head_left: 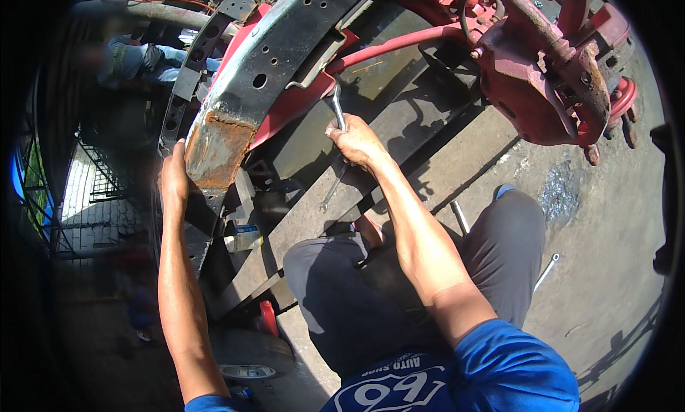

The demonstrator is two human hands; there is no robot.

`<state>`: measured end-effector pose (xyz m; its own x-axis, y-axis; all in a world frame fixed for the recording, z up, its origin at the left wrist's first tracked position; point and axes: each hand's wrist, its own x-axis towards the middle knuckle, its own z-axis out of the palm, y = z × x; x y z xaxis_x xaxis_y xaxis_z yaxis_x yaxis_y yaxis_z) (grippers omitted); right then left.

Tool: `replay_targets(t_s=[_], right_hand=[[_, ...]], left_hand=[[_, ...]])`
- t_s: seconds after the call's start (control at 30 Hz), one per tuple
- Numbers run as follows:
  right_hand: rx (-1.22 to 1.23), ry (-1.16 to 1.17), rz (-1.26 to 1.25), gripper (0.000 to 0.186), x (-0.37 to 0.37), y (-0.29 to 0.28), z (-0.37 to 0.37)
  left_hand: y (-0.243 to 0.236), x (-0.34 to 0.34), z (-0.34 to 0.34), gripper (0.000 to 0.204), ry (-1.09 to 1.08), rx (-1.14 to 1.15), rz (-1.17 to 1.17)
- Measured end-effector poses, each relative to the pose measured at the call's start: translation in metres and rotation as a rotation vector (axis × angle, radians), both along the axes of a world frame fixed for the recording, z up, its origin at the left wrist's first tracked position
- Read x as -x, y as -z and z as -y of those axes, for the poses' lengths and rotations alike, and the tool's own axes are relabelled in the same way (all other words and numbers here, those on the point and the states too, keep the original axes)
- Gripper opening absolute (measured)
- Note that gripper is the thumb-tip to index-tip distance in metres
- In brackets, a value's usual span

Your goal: The person uses a wrench to tighten bolts on a red metal vehicle frame component. They repeatedly reposition the wrench and adjust their grip to secure the fasteners on the frame.

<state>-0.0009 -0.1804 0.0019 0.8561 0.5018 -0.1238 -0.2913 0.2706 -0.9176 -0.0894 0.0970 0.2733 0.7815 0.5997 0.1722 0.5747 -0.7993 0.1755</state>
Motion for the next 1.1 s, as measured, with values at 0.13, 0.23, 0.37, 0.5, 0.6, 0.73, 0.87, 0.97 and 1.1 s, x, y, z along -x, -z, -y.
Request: replay_targets(t_s=[0.13,0.23,0.37,0.5,0.6,0.73,0.87,0.97,1.1], right_hand=[[-0.127,0.210,-0.056,0.016,0.016,0.007,-0.036],[-0.058,0.167,-0.117,0.017,0.019,0.004,-0.043],[-0.018,0.344,-0.043,0.020,0.027,-0.008,-0.052],[-0.419,0.138,-0.506,0.030,0.033,-0.010,-0.058],[-0.345,0.104,-0.631,0.046,0.029,-0.012,-0.063],[-0.187,0.399,-0.412,0.048,0.030,-0.014,-0.069],[-0.076,0.547,-0.233,0.059,0.036,-0.013,-0.077],[-0.085,0.628,-0.271,0.061,0.034,-0.013,-0.104],[-0.035,0.901,-0.230,0.041,0.016,-0.018,-0.165]], left_hand=[[-0.002,0.000,0.008,0.069,0.002,0.064,0.011],[-0.002,0.001,0.013,0.065,0.009,0.152,0.035],[-0.003,0.004,0.015,0.065,0.046,0.184,0.018],[-0.006,0.005,0.014,0.066,-0.018,0.170,-0.009],[-0.005,0.002,0.011,0.067,-0.043,0.180,0.019],[-0.003,0.002,0.008,0.068,-0.044,0.238,0.035],[-0.006,0.003,0.011,0.071,-0.034,0.065,0.015],[-0.005,0.003,0.015,0.062,-0.040,0.332,0.071],[0.000,0.006,0.024,0.070,-0.001,0.215,0.114]])
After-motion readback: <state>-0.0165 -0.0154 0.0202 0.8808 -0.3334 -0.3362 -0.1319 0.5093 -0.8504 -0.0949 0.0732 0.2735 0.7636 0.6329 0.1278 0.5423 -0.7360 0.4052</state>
